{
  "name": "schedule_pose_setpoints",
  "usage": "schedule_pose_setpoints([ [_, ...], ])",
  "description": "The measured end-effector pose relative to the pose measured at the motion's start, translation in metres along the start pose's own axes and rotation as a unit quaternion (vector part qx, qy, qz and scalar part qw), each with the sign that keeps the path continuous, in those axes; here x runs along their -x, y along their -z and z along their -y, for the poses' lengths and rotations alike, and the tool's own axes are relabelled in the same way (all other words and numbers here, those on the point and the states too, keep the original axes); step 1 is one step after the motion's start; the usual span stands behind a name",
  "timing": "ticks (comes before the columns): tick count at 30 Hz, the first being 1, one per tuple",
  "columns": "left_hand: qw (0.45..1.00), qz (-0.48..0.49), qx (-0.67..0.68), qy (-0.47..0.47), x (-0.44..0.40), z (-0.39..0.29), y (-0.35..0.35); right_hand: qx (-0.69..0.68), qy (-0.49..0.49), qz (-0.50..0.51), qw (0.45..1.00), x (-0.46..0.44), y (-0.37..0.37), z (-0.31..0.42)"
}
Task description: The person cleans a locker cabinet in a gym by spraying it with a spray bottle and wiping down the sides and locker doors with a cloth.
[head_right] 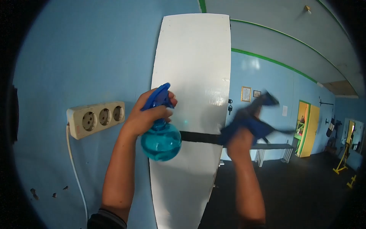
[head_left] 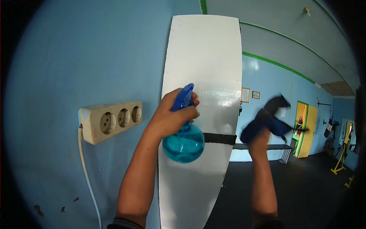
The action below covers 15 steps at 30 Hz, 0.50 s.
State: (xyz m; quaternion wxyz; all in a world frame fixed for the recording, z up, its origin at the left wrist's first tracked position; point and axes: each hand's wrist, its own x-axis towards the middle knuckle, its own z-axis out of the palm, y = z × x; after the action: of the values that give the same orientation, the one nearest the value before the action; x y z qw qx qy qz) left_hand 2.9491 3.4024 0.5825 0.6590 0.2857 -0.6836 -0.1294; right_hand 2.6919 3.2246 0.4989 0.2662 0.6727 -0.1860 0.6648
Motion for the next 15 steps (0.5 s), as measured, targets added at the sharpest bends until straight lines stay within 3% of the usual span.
schedule_pose_setpoints([
  [2, 0.998, 0.017, 0.056, 0.036, 0.005, 0.011, 0.011, 0.077, 0.065, -0.135, 0.986, -0.085, -0.028, 0.071],
  [5, 0.997, 0.025, 0.070, -0.026, 0.009, 0.037, 0.020, 0.088, -0.054, 0.120, 0.987, -0.131, -0.083, 0.066],
  [6, 0.997, 0.029, 0.050, -0.055, 0.015, 0.048, 0.020, 0.111, -0.058, 0.156, 0.980, -0.139, -0.101, 0.064],
  [8, 0.999, 0.038, 0.028, -0.009, 0.033, 0.063, 0.018, 0.230, 0.038, 0.130, 0.964, -0.159, -0.132, 0.049],
  [10, 0.998, 0.019, -0.020, -0.050, 0.053, 0.079, 0.014, 0.198, 0.059, 0.013, 0.978, -0.198, -0.150, 0.030],
  [12, 0.993, -0.017, 0.057, 0.102, 0.070, 0.082, 0.009, 0.289, -0.021, -0.040, 0.956, -0.256, -0.150, 0.022],
  [13, 0.993, -0.025, 0.049, 0.100, 0.075, 0.101, 0.014, 0.312, -0.066, -0.073, 0.945, -0.287, -0.147, 0.018],
  [15, 0.999, 0.022, 0.045, -0.010, 0.084, 0.135, 0.025, 0.290, -0.135, -0.124, 0.939, -0.352, -0.157, 0.006],
])
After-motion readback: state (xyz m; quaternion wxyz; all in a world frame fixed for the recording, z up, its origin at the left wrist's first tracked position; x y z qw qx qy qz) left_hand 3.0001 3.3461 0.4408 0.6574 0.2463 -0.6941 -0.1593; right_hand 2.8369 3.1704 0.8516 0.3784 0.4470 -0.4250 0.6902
